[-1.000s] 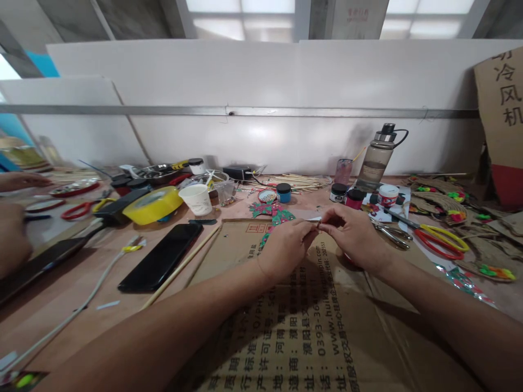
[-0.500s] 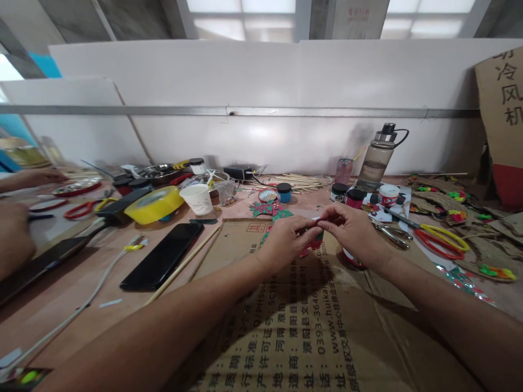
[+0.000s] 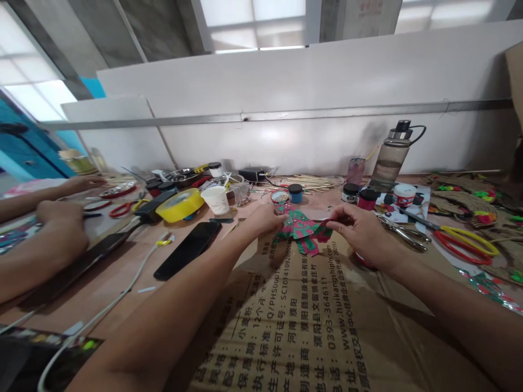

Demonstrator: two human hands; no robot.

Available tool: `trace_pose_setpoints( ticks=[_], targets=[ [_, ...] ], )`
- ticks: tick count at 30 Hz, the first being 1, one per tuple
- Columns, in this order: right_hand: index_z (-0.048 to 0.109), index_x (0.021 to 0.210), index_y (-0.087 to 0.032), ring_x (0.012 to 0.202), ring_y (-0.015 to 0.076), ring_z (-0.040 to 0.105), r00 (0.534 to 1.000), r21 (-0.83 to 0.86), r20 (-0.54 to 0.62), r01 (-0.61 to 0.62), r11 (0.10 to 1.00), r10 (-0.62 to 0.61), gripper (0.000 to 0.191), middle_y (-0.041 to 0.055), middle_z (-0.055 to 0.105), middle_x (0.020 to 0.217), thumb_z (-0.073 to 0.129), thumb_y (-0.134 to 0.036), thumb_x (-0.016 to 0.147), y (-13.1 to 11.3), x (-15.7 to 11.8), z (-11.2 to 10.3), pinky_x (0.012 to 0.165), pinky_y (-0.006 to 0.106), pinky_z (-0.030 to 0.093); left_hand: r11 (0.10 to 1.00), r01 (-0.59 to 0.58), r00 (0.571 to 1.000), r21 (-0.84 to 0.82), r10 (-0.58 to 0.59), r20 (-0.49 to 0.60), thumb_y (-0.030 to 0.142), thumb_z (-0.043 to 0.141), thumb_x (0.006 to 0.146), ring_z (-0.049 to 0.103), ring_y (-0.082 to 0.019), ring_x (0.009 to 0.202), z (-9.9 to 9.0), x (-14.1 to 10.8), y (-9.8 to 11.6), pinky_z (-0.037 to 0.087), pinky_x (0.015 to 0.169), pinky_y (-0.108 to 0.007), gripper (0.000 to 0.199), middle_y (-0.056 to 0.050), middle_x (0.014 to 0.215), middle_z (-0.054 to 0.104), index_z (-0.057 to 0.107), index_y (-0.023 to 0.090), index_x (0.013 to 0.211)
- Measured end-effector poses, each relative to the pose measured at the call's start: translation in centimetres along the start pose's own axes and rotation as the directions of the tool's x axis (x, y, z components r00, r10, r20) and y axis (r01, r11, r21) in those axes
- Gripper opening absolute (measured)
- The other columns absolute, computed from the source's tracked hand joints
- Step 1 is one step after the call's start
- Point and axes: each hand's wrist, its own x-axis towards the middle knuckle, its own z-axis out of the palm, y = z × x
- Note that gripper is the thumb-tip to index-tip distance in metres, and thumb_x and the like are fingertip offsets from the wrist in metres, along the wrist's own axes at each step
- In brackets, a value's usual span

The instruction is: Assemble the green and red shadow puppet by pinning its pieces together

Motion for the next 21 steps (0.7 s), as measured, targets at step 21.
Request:
trace_pose_setpoints(
  ticks=[21],
  targets=[
    [0.063,0.076,-0.02,0.067,0.0161,0.058,0.997,-0.004,0.074,-0.003,1.0,0.003,0.01,0.0018,0.067,0.073,0.063,-0.025,0.084,-0.1,-0.3,0.7,0.061,0.028,0.044,0.933,0.087,0.995,-0.349,-0.066,0.071,0.025,0.067,0.064,0.035,-0.011,0.047,1.3,-0.2,0.9,0.022,0.046,-0.025,0.023,0.005,0.045,0.043,0.051,0.018,0.049]
  ],
)
